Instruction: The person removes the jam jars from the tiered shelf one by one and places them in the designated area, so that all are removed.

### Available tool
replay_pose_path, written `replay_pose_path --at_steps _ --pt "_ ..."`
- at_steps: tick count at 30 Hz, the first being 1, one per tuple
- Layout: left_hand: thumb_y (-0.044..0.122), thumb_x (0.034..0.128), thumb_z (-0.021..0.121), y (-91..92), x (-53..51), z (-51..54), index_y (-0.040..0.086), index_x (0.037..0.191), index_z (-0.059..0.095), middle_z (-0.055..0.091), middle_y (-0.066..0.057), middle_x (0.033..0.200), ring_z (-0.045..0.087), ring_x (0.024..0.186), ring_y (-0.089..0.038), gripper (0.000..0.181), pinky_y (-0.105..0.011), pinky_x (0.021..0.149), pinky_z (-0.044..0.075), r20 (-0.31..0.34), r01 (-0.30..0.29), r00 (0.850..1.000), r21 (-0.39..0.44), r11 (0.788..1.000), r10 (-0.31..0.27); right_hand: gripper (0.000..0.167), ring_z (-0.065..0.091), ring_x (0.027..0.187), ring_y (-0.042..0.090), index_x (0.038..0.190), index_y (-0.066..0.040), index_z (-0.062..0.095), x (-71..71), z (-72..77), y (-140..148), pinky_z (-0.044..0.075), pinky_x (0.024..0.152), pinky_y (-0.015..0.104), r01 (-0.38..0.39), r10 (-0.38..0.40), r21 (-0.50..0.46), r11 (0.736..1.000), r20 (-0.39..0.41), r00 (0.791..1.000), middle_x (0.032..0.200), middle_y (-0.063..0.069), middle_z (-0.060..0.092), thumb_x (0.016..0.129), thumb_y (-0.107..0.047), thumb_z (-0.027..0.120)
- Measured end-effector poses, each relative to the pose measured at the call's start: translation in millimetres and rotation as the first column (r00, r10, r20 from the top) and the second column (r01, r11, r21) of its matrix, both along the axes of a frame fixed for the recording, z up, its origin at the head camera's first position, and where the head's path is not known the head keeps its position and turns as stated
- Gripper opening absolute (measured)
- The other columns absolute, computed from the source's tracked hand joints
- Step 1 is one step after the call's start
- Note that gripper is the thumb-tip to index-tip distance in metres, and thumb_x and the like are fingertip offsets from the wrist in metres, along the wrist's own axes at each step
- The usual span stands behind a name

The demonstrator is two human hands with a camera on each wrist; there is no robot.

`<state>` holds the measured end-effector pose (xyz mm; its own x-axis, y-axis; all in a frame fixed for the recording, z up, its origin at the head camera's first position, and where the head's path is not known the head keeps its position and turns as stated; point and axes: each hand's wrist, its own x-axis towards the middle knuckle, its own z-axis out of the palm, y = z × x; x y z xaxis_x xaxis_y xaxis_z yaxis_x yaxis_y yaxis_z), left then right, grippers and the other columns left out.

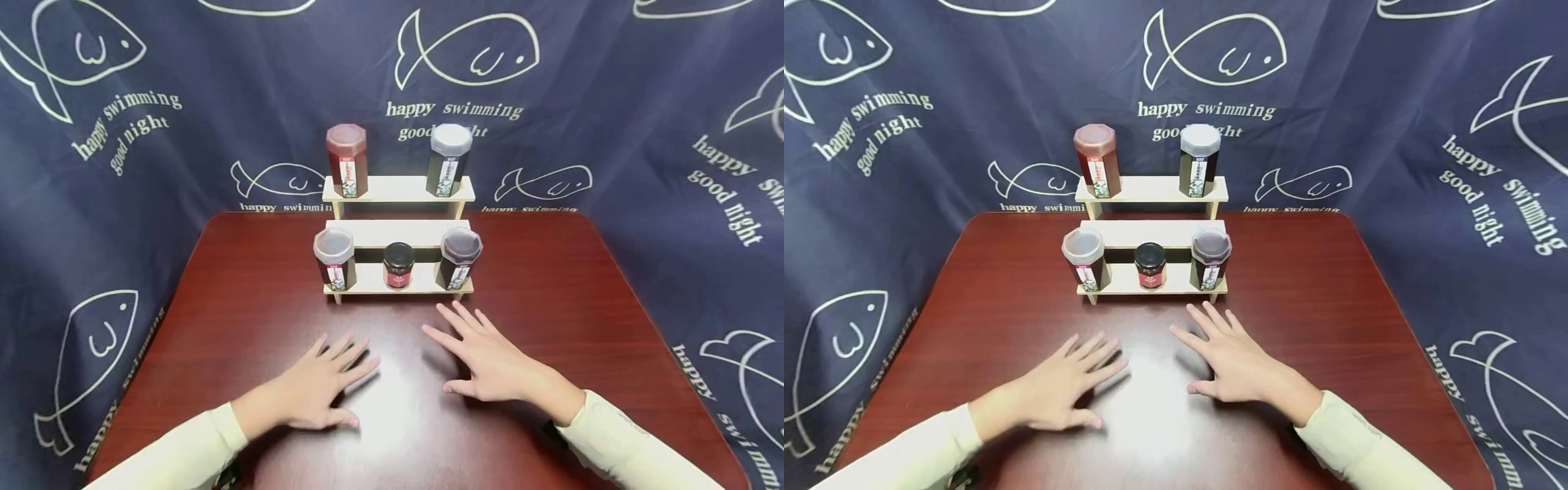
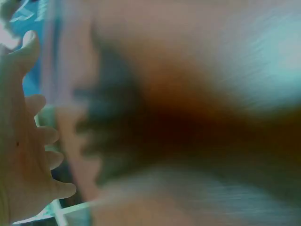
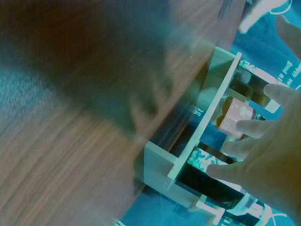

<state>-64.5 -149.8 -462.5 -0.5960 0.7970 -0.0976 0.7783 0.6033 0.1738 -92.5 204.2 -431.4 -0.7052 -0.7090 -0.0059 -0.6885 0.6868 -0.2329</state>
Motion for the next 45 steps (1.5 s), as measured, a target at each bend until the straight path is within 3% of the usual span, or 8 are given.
replay_pose_path --at_steps 7,18,24,28,33,38,43,45 --pt "0.076 0.0922 0.043 -45.4 54.5 -26.6 0.02 0.154 0.044 0.033 -0.018 0.16 0.037 0.142 -0.042 0.084 -0.064 0.098 0.04 -0.104 0.111 0.989 0.022 0.994 -0.108 0.093 0.015 0.15 0.043 0.157 -0.025 0.039 8.7 0.2 3.3 0.024 0.11 0.069 -0.021 0.02 -0.016 1.0 -0.056 0.998 0.165 0.016 0.021 0.079 -0.054 0.08" --pt "0.066 0.0997 0.036 -147.1 103.1 -92.9 0.026 0.158 0.035 0.038 -0.012 0.157 0.028 0.148 -0.029 0.07 -0.052 0.12 0.002 -0.516 0.252 0.832 0.024 0.967 -0.204 0.09 0.016 0.15 0.041 0.157 -0.023 0.039 20.2 1.9 12.4 0.022 0.113 0.064 0.007 -0.01 -0.045 0.999 -0.076 0.997 0.165 0.015 0.022 0.081 -0.047 0.081" --pt "0.061 0.0972 0.051 -150.1 55.2 -40.7 0.01 0.143 0.057 0.047 -0.022 0.15 0.04 0.139 -0.039 0.069 -0.038 0.122 0.003 -0.382 -0.001 0.92 0.21 0.978 0.083 0.08 0.028 0.147 0.039 0.153 -0.017 0.044 20.4 4.5 8.8 0.028 0.112 0.06 -0.025 0.019 -0.094 0.995 -0.071 0.997 0.159 0.016 0.035 0.084 -0.039 0.08" --pt "0.038 0.0975 0.062 -114.1 5.4 17.6 0.005 0.143 0.055 0.052 -0.018 0.146 0.044 0.136 -0.038 0.057 -0.029 0.12 0.008 -0.292 -0.122 0.927 0.352 0.928 0.234 0.06 0.048 0.135 0.029 0.144 -0.015 0.056 18.4 11.7 -23.6 0.037 0.109 0.05 -0.163 0.158 -0.107 0.981 -0.05 0.986 0.144 0.012 0.055 0.09 -0.035 0.074" --pt "0.048 0.1053 0.044 -44.5 -35.7 71.5 0.008 0.144 0.054 0.057 -0.01 0.141 0.05 0.131 -0.03 0.057 -0.045 0.11 0.033 -0.29 0.054 0.955 0.378 0.924 0.063 0.048 0.053 0.127 0.01 0.143 -0.02 0.059 23.6 22.6 -113.6 0.039 0.106 0.027 -0.453 0.453 -0.113 0.884 -0.032 0.891 0.136 -0.001 0.061 0.097 -0.031 0.067" --pt "0.049 0.1048 0.044 20.1 -46.2 83.4 0.008 0.144 0.054 0.056 -0.007 0.142 0.049 0.132 -0.024 0.058 -0.046 0.107 0.039 -0.26 0.273 0.947 0.347 0.897 -0.187 0.055 0.045 0.131 0.005 0.154 -0.025 0.042 48.9 17.9 -213.0 0.035 0.105 0.018 -0.639 0.639 0.047 0.768 -0.126 0.759 0.142 -0.002 0.052 0.102 -0.04 0.055" --pt "0.044 0.1032 0.052 42.6 -37.8 74.8 0.009 0.144 0.054 0.058 -0.007 0.139 0.051 0.13 -0.023 0.054 -0.045 0.106 0.04 -0.199 0.303 0.949 0.372 0.877 -0.244 0.033 0.059 0.097 0.004 0.116 -0.024 0.068 69.2 -0.8 -243.2 0.047 0.081 0.018 -0.578 0.524 0.009 0.816 -0.434 0.733 0.11 -0.008 0.062 0.102 -0.048 0.05" --pt "0.044 0.1048 0.049 42.5 -33.9 70.1 0.009 0.144 0.054 0.058 -0.007 0.14 0.051 0.13 -0.024 0.053 -0.045 0.106 0.04 -0.17 0.278 0.959 0.392 0.877 -0.228 0.026 0.06 0.085 0.003 0.101 -0.025 0.069 71.0 -7.0 -244.5 0.048 0.072 0.018 -0.587 0.449 -0.038 0.809 -0.604 0.658 0.099 -0.01 0.063 0.103 -0.043 0.049"
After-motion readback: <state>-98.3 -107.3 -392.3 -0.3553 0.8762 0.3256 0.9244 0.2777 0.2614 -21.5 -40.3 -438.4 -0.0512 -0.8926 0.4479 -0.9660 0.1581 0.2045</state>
